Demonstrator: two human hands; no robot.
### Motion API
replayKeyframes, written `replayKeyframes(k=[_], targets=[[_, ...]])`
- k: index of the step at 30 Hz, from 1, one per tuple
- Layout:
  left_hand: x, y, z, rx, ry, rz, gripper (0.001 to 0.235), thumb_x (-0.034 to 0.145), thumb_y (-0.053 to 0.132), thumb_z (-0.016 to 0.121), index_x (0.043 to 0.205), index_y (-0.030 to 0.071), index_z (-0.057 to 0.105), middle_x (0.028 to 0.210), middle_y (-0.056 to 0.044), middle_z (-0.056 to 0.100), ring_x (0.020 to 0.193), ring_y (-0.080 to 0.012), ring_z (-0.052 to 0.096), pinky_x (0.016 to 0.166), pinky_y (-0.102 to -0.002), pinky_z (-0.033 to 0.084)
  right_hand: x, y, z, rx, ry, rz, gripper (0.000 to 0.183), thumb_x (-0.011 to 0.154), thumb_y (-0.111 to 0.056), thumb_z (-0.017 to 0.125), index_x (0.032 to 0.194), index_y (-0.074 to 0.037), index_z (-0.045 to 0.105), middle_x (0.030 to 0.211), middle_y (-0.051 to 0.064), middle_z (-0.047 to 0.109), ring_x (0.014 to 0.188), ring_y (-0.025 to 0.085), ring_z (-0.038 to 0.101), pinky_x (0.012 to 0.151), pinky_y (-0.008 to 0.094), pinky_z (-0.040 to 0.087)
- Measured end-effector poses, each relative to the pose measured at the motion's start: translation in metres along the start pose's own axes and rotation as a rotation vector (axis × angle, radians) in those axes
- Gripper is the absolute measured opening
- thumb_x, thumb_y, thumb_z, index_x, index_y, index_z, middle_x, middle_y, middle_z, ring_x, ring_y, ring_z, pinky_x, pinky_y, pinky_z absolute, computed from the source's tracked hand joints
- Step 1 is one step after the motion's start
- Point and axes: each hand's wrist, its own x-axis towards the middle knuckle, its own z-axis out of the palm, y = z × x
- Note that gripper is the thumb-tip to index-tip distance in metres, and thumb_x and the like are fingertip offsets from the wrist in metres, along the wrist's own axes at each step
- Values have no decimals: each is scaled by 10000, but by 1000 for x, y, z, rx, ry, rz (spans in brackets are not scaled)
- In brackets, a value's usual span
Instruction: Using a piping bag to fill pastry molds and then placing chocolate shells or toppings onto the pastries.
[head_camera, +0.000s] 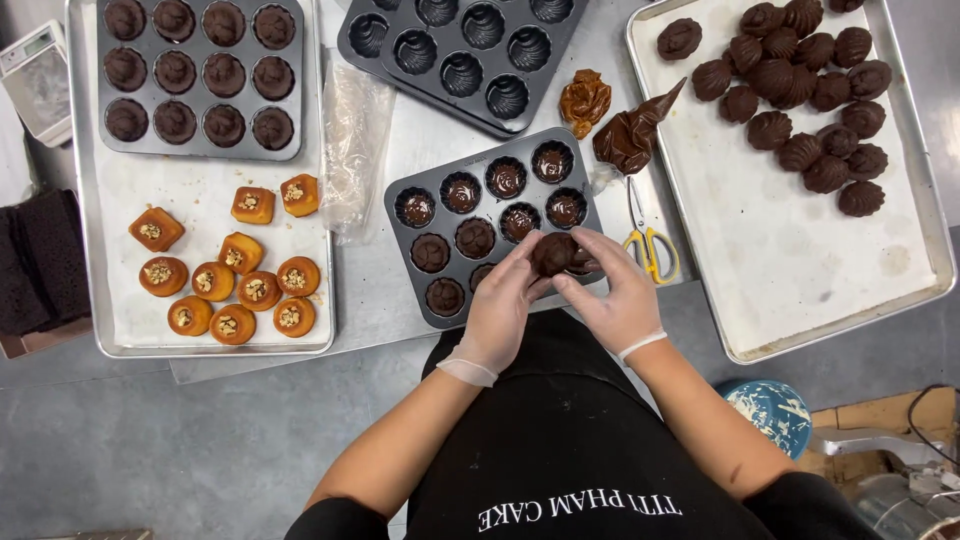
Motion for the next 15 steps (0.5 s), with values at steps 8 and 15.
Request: replayKeyframes(k=[8, 15], targets=[[-17, 16, -1, 410, -24, 238, 434, 1053, 84, 532, 1481, 9, 551, 1436, -134, 627, 1256, -198, 618, 1106, -330, 488, 7, 28, -11, 1042, -279, 319, 525, 1000, -181, 595, 1442, 87, 503, 1399, 192, 604, 1244, 248, 609, 1090, 394, 469], [-22, 26, 6, 806, -31, 490, 463, 963, 89, 704, 1411, 31, 602, 1513, -136, 573, 1387, -240, 575, 1141, -362, 466, 3, 33, -4, 1406, -451, 385, 446, 1094, -184, 450, 1441, 92, 499, 1433, 219, 570, 1260, 299, 592, 1094, 452, 456]])
